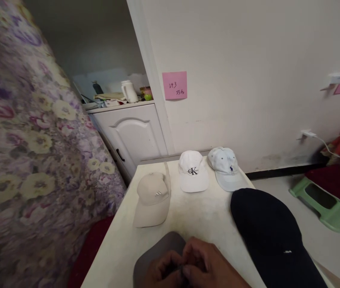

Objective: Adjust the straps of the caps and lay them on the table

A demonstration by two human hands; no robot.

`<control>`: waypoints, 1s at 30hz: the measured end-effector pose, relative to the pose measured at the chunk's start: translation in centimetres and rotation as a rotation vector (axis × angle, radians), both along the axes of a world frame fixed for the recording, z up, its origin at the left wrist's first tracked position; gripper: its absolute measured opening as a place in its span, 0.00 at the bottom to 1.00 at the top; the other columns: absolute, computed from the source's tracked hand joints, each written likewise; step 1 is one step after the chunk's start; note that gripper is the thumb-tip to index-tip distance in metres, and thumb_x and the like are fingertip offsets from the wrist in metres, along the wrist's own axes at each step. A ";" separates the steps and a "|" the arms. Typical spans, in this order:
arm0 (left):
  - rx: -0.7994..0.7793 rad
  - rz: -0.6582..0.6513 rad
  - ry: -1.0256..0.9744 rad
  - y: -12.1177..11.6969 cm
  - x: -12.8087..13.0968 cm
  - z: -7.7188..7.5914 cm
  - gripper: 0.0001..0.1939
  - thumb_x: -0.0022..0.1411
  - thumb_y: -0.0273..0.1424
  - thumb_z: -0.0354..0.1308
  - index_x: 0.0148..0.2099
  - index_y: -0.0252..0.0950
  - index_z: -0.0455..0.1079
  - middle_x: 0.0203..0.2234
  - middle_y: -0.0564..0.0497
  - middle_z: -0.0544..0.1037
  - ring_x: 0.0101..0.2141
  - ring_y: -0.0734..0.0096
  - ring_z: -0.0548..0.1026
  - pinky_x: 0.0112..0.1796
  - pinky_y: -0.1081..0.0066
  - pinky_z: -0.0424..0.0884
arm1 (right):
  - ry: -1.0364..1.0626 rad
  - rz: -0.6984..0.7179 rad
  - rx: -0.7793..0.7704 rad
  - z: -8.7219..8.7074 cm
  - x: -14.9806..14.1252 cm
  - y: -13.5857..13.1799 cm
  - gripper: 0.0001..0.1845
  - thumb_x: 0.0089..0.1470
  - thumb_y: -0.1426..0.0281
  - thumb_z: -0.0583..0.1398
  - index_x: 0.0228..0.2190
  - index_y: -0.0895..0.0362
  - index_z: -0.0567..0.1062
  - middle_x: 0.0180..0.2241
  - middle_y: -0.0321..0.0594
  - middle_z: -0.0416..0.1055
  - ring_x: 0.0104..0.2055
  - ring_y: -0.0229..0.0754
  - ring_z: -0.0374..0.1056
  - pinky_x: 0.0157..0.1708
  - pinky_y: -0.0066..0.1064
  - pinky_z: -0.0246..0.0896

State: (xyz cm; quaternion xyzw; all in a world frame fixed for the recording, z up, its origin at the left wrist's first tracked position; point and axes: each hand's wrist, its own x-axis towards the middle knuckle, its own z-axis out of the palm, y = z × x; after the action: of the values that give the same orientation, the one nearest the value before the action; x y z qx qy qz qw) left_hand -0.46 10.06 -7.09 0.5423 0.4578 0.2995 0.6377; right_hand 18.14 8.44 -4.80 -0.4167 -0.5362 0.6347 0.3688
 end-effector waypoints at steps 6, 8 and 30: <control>-0.115 -0.064 -0.227 -0.2 -0.2 1.9 0.10 0.53 0.39 0.69 0.32 0.38 0.78 0.27 0.52 0.79 0.32 0.66 0.73 0.38 0.67 0.63 | 0.173 0.124 -0.051 -0.5 0.6 0.7 0.13 0.55 0.60 0.64 0.32 0.56 0.68 0.22 0.29 0.67 0.20 0.33 0.64 0.20 0.24 0.52; -0.121 -0.073 -0.254 -0.3 -0.3 2.4 0.08 0.54 0.37 0.68 0.32 0.38 0.78 0.27 0.52 0.79 0.32 0.66 0.73 0.39 0.67 0.63 | 0.166 0.115 -0.050 -0.5 0.5 0.8 0.16 0.56 0.57 0.64 0.31 0.56 0.68 0.21 0.29 0.66 0.19 0.32 0.62 0.19 0.23 0.51; -0.147 -0.018 -0.255 0.3 -0.6 0.9 0.09 0.54 0.39 0.69 0.30 0.41 0.76 0.25 0.54 0.75 0.30 0.67 0.69 0.36 0.67 0.60 | -0.150 -0.094 0.609 -1.4 -0.5 0.0 0.12 0.53 0.75 0.61 0.39 0.54 0.79 0.37 0.43 0.71 0.35 0.43 0.72 0.33 0.32 0.67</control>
State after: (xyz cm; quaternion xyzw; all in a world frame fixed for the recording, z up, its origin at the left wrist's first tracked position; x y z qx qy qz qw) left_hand -1.04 10.34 -6.16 0.4557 0.3888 0.3257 0.7315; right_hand 17.60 8.44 -6.20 -0.3568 -0.7075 0.3947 0.4651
